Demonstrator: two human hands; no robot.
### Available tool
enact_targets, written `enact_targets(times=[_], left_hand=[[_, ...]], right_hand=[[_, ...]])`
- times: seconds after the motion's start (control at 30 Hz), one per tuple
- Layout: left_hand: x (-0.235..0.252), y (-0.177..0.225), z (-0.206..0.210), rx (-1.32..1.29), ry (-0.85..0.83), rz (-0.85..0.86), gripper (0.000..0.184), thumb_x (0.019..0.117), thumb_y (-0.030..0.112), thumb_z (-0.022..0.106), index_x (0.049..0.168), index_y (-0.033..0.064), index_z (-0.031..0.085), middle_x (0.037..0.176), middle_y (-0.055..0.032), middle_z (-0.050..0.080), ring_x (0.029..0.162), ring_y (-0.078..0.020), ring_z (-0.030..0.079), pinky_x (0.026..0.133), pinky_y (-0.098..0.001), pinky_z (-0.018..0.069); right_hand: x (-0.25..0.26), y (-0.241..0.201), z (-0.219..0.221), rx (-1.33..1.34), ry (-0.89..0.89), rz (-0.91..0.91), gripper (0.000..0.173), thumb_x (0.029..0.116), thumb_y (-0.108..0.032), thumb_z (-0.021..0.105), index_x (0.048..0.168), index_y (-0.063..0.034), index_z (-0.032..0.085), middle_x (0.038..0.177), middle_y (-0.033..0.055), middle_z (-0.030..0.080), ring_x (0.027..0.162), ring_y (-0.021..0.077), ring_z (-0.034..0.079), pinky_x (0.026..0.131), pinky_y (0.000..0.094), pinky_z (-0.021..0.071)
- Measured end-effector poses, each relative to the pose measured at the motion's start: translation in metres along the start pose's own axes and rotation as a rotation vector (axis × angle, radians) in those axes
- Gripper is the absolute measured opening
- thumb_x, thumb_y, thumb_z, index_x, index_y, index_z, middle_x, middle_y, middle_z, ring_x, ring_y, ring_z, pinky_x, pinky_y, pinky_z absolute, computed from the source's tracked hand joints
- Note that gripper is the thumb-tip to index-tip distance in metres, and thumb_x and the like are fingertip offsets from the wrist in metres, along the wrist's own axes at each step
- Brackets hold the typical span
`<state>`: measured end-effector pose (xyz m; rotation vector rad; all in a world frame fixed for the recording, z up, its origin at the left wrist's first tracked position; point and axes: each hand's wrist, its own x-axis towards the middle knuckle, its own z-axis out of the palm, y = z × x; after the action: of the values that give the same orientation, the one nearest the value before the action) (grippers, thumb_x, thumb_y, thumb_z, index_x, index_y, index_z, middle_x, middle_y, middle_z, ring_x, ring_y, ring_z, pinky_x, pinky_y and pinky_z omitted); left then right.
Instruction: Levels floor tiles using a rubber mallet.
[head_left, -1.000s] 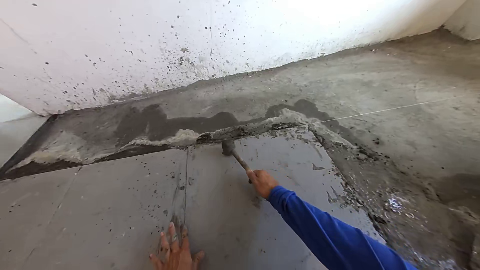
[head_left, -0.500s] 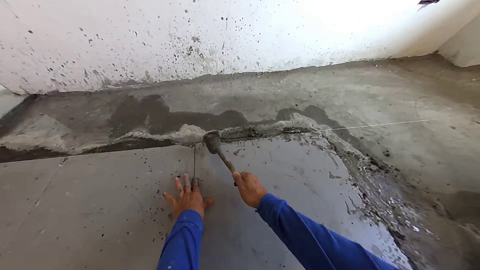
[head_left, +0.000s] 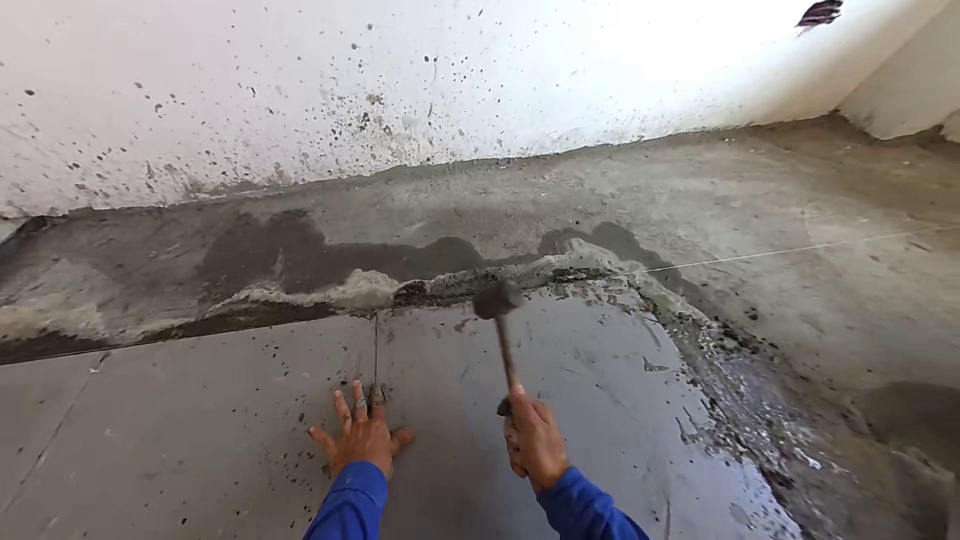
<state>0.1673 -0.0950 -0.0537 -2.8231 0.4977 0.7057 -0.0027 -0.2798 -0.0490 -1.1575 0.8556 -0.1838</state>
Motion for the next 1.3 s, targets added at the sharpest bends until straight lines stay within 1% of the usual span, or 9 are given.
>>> enact_targets(times=[0.17, 0.3, 0.4, 0.53, 0.77, 0.9, 1.03, 1.17, 1.3], left_hand=[[-0.030, 0.058, -0.005, -0.163, 0.165, 0.276, 0.077, 0.0989, 0.051, 0.059, 0.162, 0.0136, 0.035, 0.173, -0.0160, 0.009, 0.159, -0.0434, 0.000, 0.118, -0.0781, 0.0039], [-0.061, 0.182, 0.033, -0.177, 0.240, 0.631, 0.087, 0.0954, 0.073, 0.038, 0.164, 0.0195, 0.031, 0.173, -0.0026, 0.019, 0.160, -0.0298, 0.011, 0.121, -0.0749, 0.0010], [-0.041, 0.224, 0.053, -0.184, 0.278, 0.611, 0.100, 0.0875, 0.086, 0.032, 0.164, 0.0202, 0.032, 0.172, 0.0013, 0.022, 0.160, -0.0291, 0.014, 0.120, -0.0747, 0.0001], [-0.035, 0.223, 0.054, -0.167, 0.225, 0.576, 0.105, 0.0864, 0.087, 0.031, 0.165, 0.0171, 0.027, 0.173, 0.0006, 0.018, 0.160, -0.0305, 0.010, 0.120, -0.0746, -0.0005], [-0.034, 0.224, 0.051, -0.182, 0.266, 0.520, 0.108, 0.0839, 0.090, 0.031, 0.163, 0.0161, 0.033, 0.173, -0.0007, 0.020, 0.160, -0.0314, 0.013, 0.120, -0.0746, 0.0005], [-0.031, 0.224, 0.050, -0.187, 0.265, 0.520, 0.109, 0.0833, 0.091, 0.031, 0.163, 0.0164, 0.032, 0.173, -0.0011, 0.020, 0.160, -0.0315, 0.013, 0.120, -0.0747, 0.0015], [-0.033, 0.225, 0.046, -0.176, 0.233, 0.511, 0.110, 0.0832, 0.090, 0.031, 0.164, 0.0157, 0.030, 0.173, -0.0009, 0.018, 0.161, -0.0307, 0.009, 0.120, -0.0740, -0.0018], [-0.032, 0.225, 0.048, -0.176, 0.252, 0.507, 0.110, 0.0831, 0.091, 0.030, 0.164, 0.0167, 0.030, 0.173, -0.0009, 0.019, 0.160, -0.0312, 0.011, 0.121, -0.0733, -0.0009], [-0.029, 0.226, 0.049, -0.184, 0.248, 0.514, 0.109, 0.0844, 0.089, 0.031, 0.164, 0.0145, 0.029, 0.174, -0.0020, 0.017, 0.160, -0.0305, 0.010, 0.121, -0.0720, -0.0030]], right_hand=[[-0.012, -0.016, -0.058, 0.043, 0.103, 0.127, 0.061, 0.1119, -0.051, 0.023, 0.107, -0.0037, 0.061, 0.048, -0.0027, 0.035, 0.033, 0.0104, 0.034, 0.032, 0.0288, 0.0355], [-0.029, -0.022, -0.079, 0.126, 0.219, -0.097, 0.057, 0.1117, -0.044, 0.021, 0.102, -0.0045, 0.061, 0.046, -0.0042, 0.036, 0.031, 0.0084, 0.034, 0.029, 0.0271, 0.0349], [-0.029, -0.017, -0.099, 0.061, 0.324, -0.111, 0.056, 0.1114, -0.042, 0.021, 0.100, -0.0038, 0.061, 0.045, -0.0032, 0.038, 0.030, 0.0095, 0.036, 0.028, 0.0286, 0.0363], [-0.009, -0.019, -0.144, -0.112, 0.259, 0.138, 0.061, 0.1116, -0.050, 0.024, 0.107, -0.0036, 0.064, 0.048, -0.0027, 0.036, 0.032, 0.0099, 0.033, 0.030, 0.0294, 0.0352], [0.010, -0.030, -0.148, -0.143, 0.204, 0.108, 0.061, 0.1115, -0.050, 0.026, 0.100, -0.0038, 0.065, 0.045, -0.0014, 0.036, 0.031, 0.0112, 0.034, 0.030, 0.0297, 0.0352], [0.001, -0.026, -0.145, -0.201, 0.211, -0.059, 0.059, 0.1076, -0.051, 0.026, 0.094, -0.0080, 0.064, 0.046, -0.0029, 0.039, 0.031, 0.0111, 0.037, 0.030, 0.0302, 0.0371], [0.002, -0.021, -0.148, -0.256, 0.209, 0.056, 0.063, 0.1092, -0.053, 0.029, 0.099, -0.0039, 0.068, 0.047, -0.0001, 0.041, 0.033, 0.0129, 0.037, 0.032, 0.0317, 0.0373], [0.002, -0.012, -0.148, -0.376, 0.267, -0.151, 0.066, 0.1053, -0.057, 0.024, 0.091, -0.0069, 0.065, 0.049, -0.0008, 0.043, 0.035, 0.0137, 0.040, 0.034, 0.0336, 0.0396], [0.012, -0.020, -0.156, -0.525, 0.179, 0.013, 0.066, 0.1081, -0.054, 0.028, 0.096, -0.0047, 0.070, 0.053, 0.0032, 0.048, 0.038, 0.0164, 0.043, 0.038, 0.0363, 0.0415]])
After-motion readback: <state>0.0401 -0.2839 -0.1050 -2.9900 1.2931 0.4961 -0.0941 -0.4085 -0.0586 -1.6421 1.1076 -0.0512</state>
